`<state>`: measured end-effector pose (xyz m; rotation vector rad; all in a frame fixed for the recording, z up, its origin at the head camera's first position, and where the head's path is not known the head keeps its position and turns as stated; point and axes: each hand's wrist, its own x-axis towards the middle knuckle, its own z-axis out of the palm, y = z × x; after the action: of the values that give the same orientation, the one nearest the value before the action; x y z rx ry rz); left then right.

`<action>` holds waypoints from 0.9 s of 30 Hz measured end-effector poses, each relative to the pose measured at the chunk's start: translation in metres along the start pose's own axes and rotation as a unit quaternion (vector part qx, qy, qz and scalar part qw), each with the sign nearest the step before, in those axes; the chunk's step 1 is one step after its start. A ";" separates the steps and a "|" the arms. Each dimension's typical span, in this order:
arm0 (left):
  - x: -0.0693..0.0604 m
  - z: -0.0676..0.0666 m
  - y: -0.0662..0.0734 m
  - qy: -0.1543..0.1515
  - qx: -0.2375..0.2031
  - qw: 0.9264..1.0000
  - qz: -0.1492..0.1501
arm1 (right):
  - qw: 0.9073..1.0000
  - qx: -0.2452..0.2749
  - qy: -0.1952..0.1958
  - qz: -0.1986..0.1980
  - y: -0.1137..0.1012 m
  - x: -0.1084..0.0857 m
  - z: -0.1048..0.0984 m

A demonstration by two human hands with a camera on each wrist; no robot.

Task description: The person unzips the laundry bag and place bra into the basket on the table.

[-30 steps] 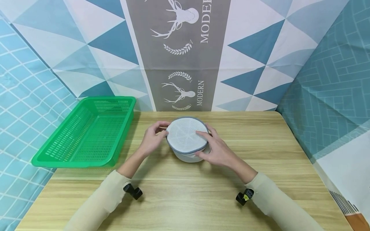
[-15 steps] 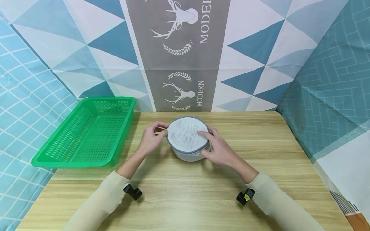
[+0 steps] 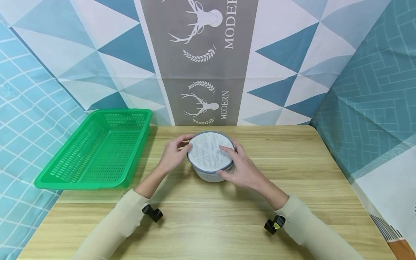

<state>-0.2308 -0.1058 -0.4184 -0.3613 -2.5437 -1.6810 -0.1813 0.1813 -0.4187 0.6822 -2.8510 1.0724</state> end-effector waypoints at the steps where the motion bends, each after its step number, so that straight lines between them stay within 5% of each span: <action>1: 0.000 0.000 0.000 0.000 0.000 1.000 0.000 | 1.000 -0.001 -0.002 0.004 0.000 0.000 0.001; 27: -0.006 0.001 -0.001 0.017 0.020 1.000 -0.004 | 1.000 0.011 -0.004 -0.026 0.006 0.003 0.003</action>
<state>-0.2252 -0.1059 -0.4204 -0.3168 -2.5540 -1.6218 -0.1860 0.1828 -0.4244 0.7595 -2.8147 1.0966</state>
